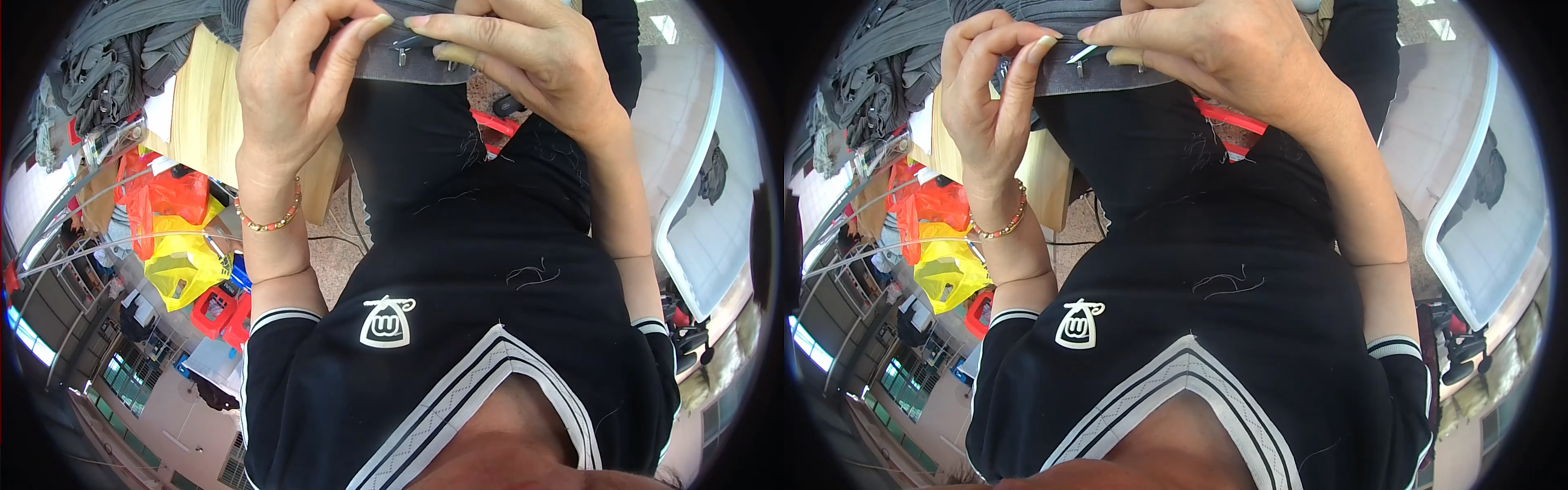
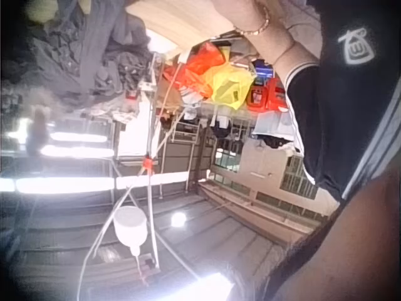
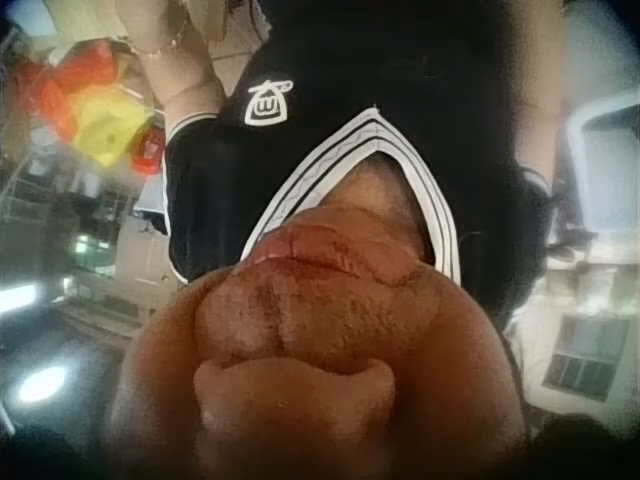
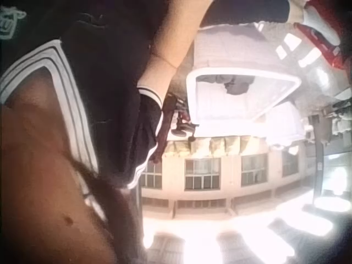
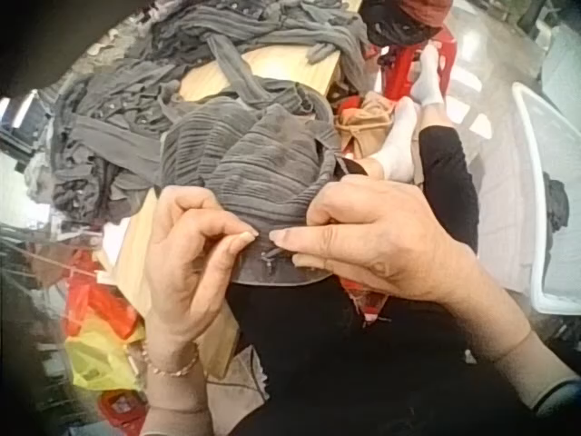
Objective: Trimming excess threads and loose ends from fabric components using small snips.
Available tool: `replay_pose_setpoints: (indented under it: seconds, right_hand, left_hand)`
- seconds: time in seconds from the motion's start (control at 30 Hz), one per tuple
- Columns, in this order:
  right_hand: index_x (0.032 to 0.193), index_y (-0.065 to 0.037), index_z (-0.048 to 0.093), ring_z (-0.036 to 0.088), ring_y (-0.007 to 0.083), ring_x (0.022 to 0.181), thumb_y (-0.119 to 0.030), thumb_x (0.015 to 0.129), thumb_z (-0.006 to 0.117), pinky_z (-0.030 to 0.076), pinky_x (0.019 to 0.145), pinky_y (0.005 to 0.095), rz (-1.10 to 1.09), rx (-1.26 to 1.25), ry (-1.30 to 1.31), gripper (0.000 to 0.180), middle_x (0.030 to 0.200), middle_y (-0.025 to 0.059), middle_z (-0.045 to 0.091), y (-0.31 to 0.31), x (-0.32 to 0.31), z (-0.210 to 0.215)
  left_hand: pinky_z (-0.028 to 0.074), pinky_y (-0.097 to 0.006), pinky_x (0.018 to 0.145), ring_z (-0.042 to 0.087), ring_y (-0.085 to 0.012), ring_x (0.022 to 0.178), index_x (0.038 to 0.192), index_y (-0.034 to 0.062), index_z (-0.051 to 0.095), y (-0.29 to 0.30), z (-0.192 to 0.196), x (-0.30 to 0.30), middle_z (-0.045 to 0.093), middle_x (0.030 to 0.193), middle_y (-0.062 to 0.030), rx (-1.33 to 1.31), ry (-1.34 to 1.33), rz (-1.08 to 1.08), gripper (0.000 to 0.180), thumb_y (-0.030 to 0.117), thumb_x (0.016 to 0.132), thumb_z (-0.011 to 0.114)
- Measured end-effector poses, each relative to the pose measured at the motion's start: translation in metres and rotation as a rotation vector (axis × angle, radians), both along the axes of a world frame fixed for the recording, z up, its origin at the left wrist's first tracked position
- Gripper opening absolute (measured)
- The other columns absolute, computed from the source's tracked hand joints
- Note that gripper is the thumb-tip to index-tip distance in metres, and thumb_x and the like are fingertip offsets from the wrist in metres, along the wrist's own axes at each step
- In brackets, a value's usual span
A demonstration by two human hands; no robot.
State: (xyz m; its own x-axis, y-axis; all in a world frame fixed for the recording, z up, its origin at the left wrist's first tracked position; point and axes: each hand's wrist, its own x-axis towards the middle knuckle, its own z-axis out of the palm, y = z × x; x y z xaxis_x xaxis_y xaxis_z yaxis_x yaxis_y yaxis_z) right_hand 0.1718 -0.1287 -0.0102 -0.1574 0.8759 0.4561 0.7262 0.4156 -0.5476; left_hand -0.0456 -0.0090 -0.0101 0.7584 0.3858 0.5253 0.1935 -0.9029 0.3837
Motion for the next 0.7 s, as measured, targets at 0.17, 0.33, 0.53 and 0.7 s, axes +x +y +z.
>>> replay_pose_setpoints:
  seconds: [0.17, 0.33, 0.53, 0.7]
  right_hand:
    - [0.114, -0.01, 0.076, 0.059, 0.0183, 0.07, -0.009, 0.079, 0.081, 0.046, 0.063, 0.0297, -0.018, 0.029, 0.239, 0.035, 0.081, 0.0043, 0.061, 0.001, 0.004, -0.011]
    - [0.116, 0.0, 0.074, 0.058, 0.0151, 0.071, -0.001, 0.078, 0.081, 0.043, 0.064, 0.0268, -0.06, 0.008, 0.362, 0.038, 0.08, 0.0052, 0.064, -0.005, 0.012, -0.017]
    - [0.115, 0.001, 0.073, 0.06, 0.0147, 0.076, -0.001, 0.077, 0.082, 0.046, 0.068, 0.0262, -0.159, -0.075, 0.37, 0.039, 0.084, 0.0053, 0.064, -0.015, 0.01, -0.02]
    - [0.116, 0.001, 0.073, 0.06, 0.0154, 0.076, -0.001, 0.077, 0.082, 0.046, 0.067, 0.0266, -0.156, -0.112, 0.38, 0.04, 0.085, 0.0059, 0.064, -0.017, 0.009, -0.019]
  left_hand:
    - [0.045, -0.023, 0.08, 0.055, -0.01, 0.088, 0.11, 0.0035, 0.068, 0.004, -0.025, -0.006, 0.06, 0.108, -0.0041, -0.077, -0.097, 0.098, 0.014, 0.006, 0.097, 0.067]
    - [0.043, -0.019, 0.082, 0.053, -0.0048, 0.091, 0.12, 0.0027, 0.063, 0.014, -0.054, -0.021, 0.061, 0.107, -0.0004, -0.499, -0.305, 0.173, 0.019, 0.009, 0.102, 0.061]
    - [0.044, -0.019, 0.084, 0.056, -0.0055, 0.096, 0.119, 0.0002, 0.065, 0.016, -0.054, -0.027, 0.063, 0.11, -0.0027, -0.561, -0.395, 0.198, 0.019, 0.005, 0.101, 0.061]
    - [0.045, -0.027, 0.09, 0.058, -0.0162, 0.101, 0.113, 0.0026, 0.073, -0.003, -0.006, -0.02, 0.062, 0.115, -0.0084, -0.075, -0.122, 0.039, 0.027, 0.005, 0.086, 0.075]
